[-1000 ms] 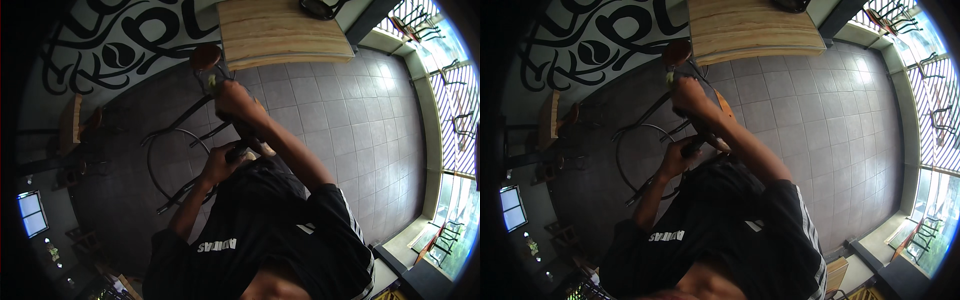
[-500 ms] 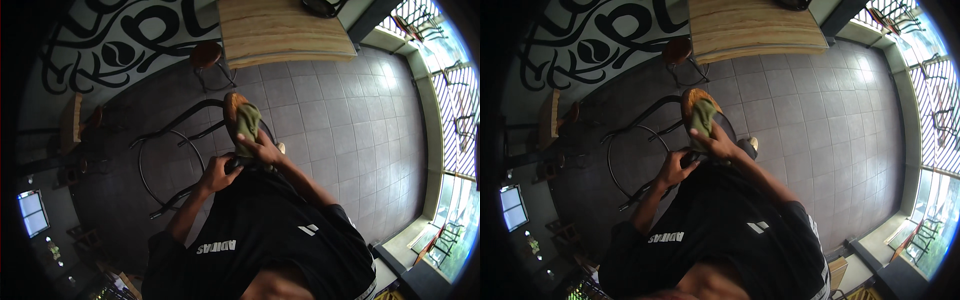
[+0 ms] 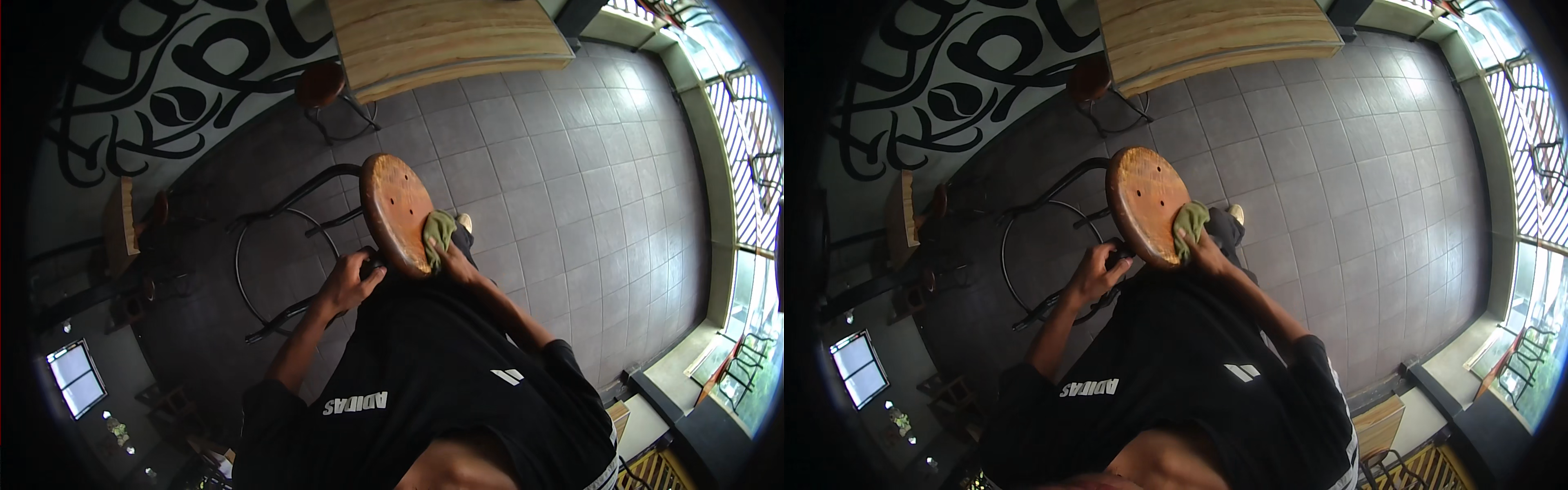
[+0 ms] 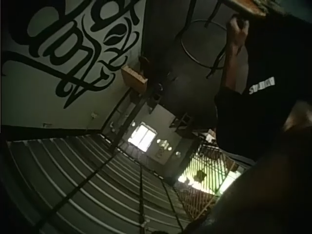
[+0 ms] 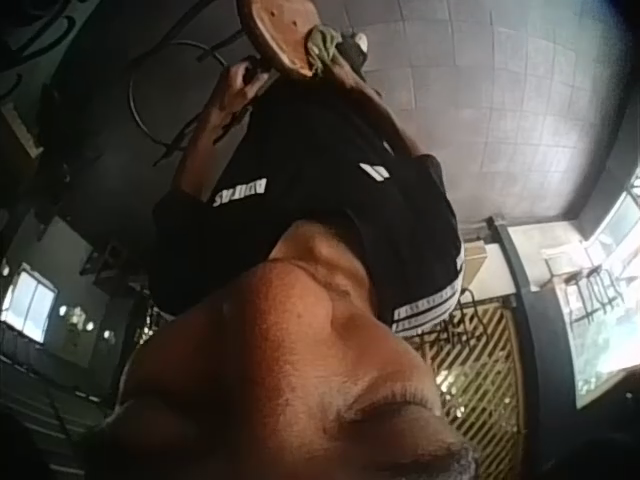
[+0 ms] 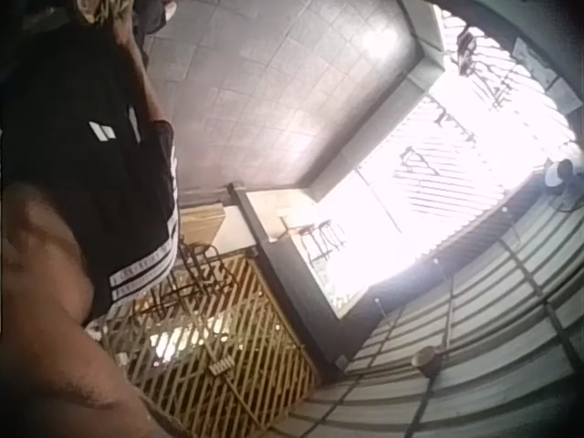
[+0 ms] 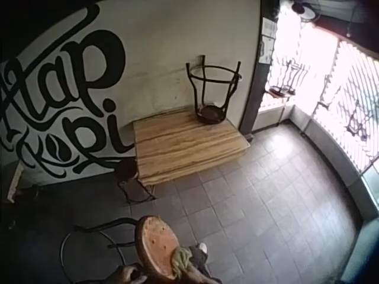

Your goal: Cleaning a metal and wood chair using a cloth.

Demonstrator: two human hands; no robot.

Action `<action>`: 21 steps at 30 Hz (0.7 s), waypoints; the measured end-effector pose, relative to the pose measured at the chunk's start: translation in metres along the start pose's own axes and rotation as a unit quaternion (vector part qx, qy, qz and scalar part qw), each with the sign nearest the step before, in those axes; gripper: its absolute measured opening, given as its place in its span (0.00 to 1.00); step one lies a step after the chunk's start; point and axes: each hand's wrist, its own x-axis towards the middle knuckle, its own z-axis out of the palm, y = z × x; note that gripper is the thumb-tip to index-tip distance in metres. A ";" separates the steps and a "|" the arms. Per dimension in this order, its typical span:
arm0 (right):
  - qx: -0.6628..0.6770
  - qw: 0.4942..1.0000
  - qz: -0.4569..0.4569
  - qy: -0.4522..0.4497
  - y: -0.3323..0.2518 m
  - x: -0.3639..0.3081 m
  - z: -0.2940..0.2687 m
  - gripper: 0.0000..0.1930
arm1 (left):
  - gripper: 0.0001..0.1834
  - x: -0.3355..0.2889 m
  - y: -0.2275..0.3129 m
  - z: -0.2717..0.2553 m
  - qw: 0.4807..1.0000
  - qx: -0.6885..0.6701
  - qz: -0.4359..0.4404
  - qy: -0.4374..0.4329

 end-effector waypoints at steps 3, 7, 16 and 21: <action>-0.069 0.991 -0.091 -0.063 -0.016 -0.023 0.011 0.33 | 0.13 0.009 0.020 -0.001 0.999 0.000 0.023 -0.043; -0.222 0.916 -0.328 -0.068 -0.117 0.003 0.036 0.29 | 0.13 0.014 -0.003 0.005 0.930 0.237 0.280 -0.041; -0.078 0.974 -0.097 0.189 -0.044 0.062 -0.054 0.24 | 0.17 0.035 0.022 0.015 0.990 -0.011 0.080 -0.120; -0.049 0.991 -0.125 -0.003 -0.021 -0.038 -0.019 0.35 | 0.18 0.037 0.016 0.020 0.990 -0.010 0.078 -0.121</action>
